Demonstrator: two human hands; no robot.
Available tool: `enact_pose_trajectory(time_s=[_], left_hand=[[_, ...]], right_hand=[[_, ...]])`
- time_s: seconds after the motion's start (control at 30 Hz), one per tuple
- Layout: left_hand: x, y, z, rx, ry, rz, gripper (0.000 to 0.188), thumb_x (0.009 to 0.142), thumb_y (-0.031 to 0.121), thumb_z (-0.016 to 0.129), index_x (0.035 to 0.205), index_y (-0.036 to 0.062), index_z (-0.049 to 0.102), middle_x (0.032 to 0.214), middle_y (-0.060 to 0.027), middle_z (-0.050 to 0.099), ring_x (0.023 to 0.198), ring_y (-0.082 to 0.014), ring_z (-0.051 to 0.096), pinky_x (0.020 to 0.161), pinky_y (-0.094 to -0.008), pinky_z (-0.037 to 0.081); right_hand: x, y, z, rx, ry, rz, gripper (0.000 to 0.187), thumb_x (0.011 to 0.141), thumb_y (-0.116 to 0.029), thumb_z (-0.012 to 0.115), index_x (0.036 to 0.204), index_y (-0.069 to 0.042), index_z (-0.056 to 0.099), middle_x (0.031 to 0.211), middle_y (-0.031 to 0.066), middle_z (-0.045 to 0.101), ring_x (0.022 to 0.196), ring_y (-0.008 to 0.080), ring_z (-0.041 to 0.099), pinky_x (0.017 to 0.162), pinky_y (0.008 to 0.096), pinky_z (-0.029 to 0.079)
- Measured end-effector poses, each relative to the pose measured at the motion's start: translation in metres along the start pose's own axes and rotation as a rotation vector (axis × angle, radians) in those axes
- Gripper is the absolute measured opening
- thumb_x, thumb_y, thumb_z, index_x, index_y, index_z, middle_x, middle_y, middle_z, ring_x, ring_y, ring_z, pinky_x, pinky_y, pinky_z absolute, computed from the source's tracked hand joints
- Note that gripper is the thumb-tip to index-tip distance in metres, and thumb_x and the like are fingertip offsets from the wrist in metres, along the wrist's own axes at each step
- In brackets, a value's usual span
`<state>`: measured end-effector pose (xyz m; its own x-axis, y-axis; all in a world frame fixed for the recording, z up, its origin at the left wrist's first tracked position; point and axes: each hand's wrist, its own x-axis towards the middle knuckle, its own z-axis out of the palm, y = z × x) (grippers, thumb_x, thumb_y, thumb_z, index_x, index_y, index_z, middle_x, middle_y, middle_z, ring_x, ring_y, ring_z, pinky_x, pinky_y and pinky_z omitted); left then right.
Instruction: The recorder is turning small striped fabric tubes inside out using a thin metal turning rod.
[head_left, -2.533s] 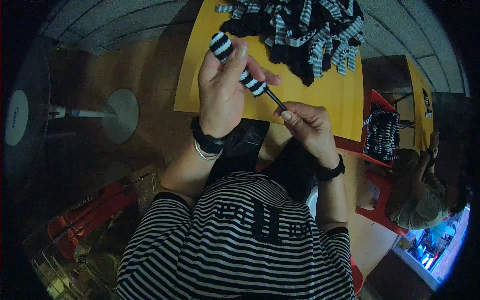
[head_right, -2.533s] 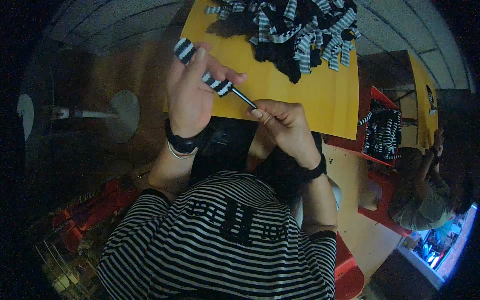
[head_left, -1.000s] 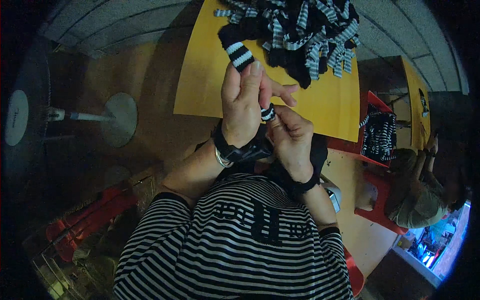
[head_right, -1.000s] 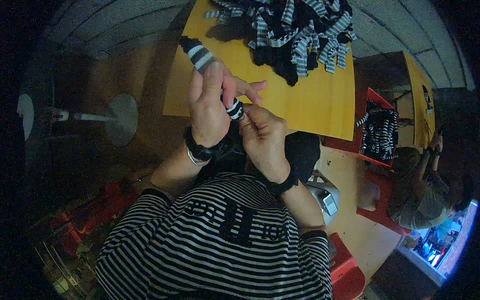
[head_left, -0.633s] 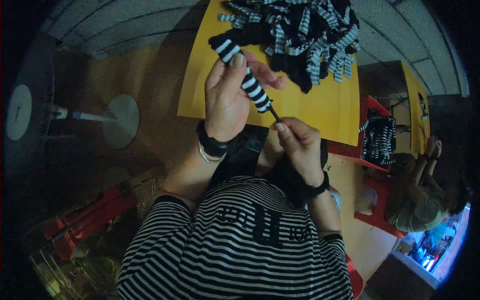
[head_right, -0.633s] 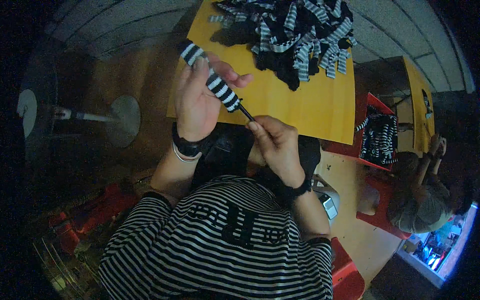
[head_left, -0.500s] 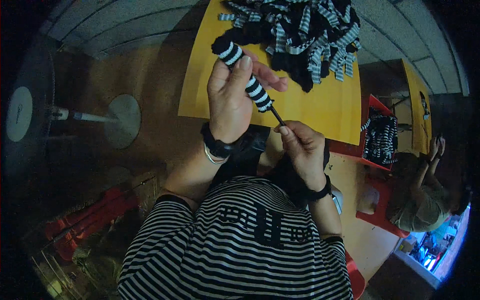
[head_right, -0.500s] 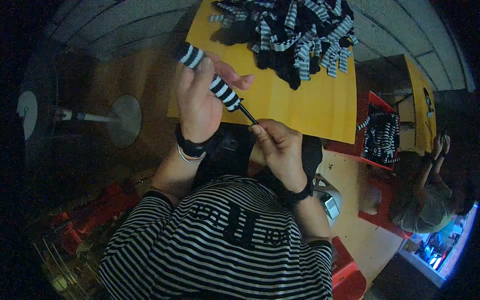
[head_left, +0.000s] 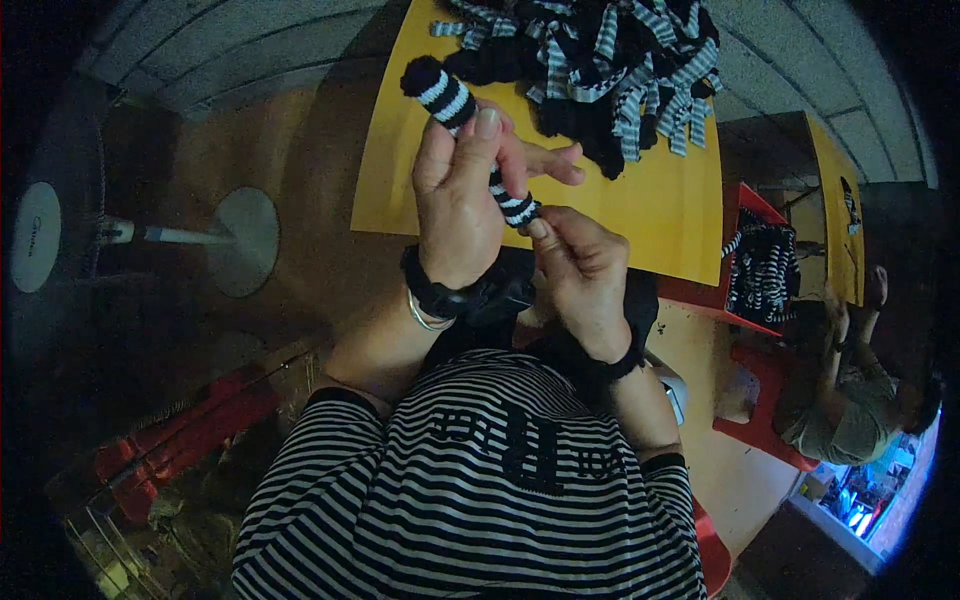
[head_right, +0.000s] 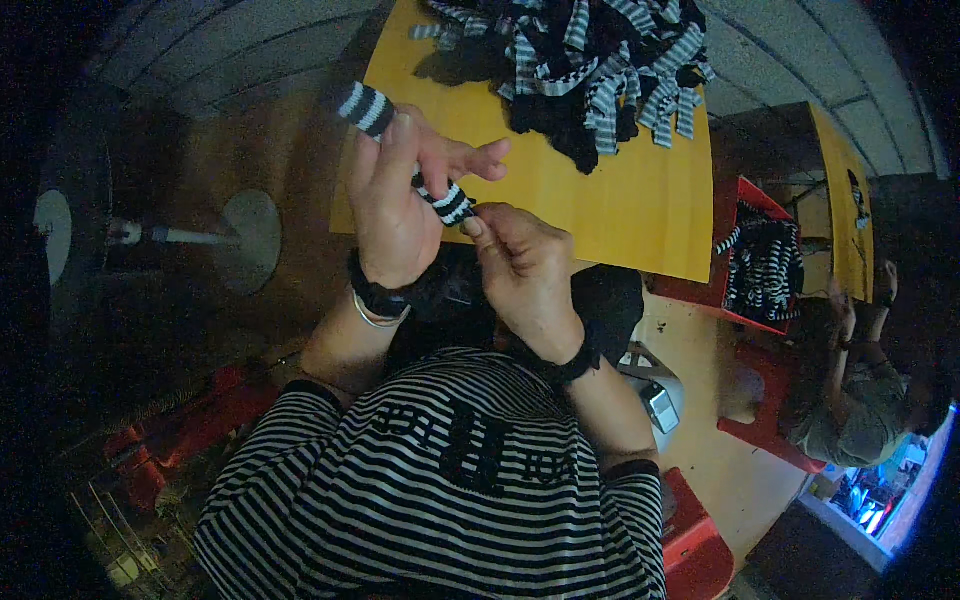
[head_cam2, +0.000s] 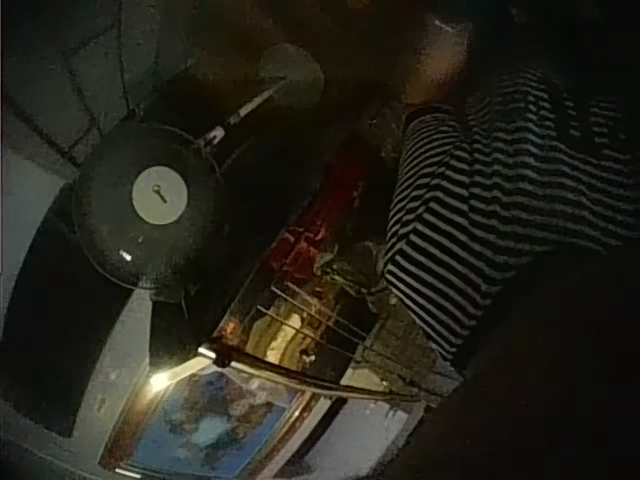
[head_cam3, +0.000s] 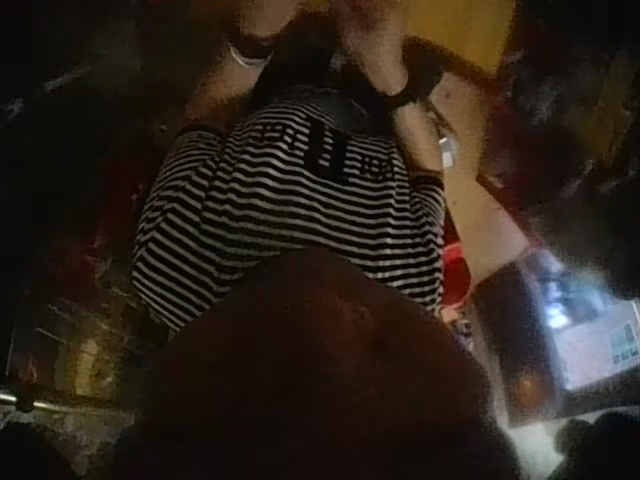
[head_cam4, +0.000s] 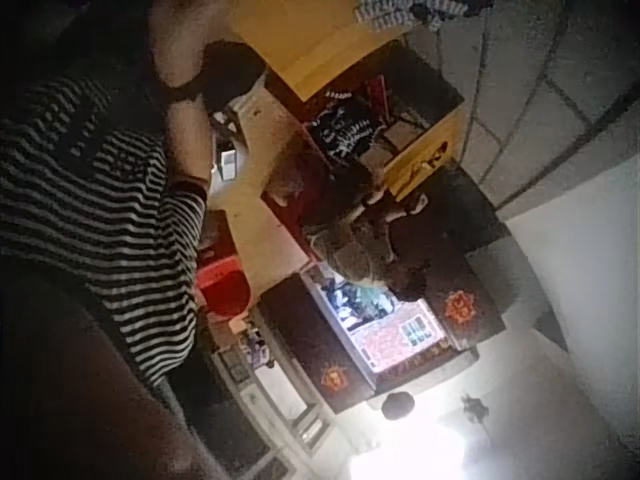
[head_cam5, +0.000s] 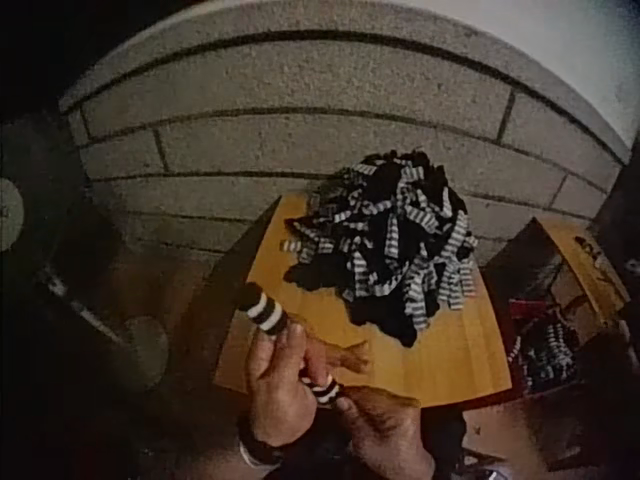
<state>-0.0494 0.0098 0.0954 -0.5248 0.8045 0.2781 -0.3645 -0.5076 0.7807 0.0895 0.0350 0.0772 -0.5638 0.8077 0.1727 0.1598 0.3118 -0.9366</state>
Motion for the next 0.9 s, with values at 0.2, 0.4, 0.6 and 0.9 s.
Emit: enact_pose_trajectory(time_s=[0.2,0.4,0.6,0.9], left_hand=[[0.001,0.001,-0.007,-0.023,-0.058,-0.02,0.041,0.107,0.038,0.034,0.084,0.0067,0.046,0.066,-0.005,0.051,0.071,-0.026,0.066,0.091,-0.0579,0.052],[0.004,0.009,-0.01,-0.156,0.073,-0.057,0.042,0.105,0.048,0.031,0.096,0.0099,0.047,0.064,-0.001,0.044,0.062,-0.0211,0.059,0.086,-0.0546,0.055],[0.0,0.004,-0.005,-0.221,-0.116,0.009,0.04,0.106,0.047,0.032,0.085,0.0133,0.042,0.054,0.0016,0.034,0.047,-0.0204,0.051,0.073,-0.0499,0.057],[-0.009,-0.011,-0.007,-0.331,-0.19,-0.024,0.032,0.106,0.036,0.039,0.092,0.0071,0.043,0.063,-0.0037,0.044,0.052,-0.0198,0.052,0.06,-0.0371,0.054]], right_hand=[[0.001,0.009,-0.006,0.018,-0.041,0.01,0.009,0.091,-0.006,0.068,0.09,0.002,0.068,0.069,0.0101,0.063,0.057,0.0156,0.056,0.054,0.029,0.045],[-0.007,0.02,-0.019,0.045,-0.147,0.066,0.013,0.093,-0.01,0.066,0.09,0.002,0.069,0.07,0.0071,0.062,0.06,0.0121,0.055,0.056,0.0269,0.044],[-0.01,0.011,-0.014,0.288,-0.182,0.194,0.013,0.095,-0.011,0.065,0.091,0.001,0.07,0.072,0.0009,0.062,0.062,0.0081,0.053,0.056,0.023,0.042],[-0.001,0.004,-0.003,0.287,-0.103,0.039,0.014,0.097,-0.005,0.06,0.086,0.002,0.066,0.069,-0.0004,0.057,0.063,0.0073,0.051,0.056,0.0232,0.041]])
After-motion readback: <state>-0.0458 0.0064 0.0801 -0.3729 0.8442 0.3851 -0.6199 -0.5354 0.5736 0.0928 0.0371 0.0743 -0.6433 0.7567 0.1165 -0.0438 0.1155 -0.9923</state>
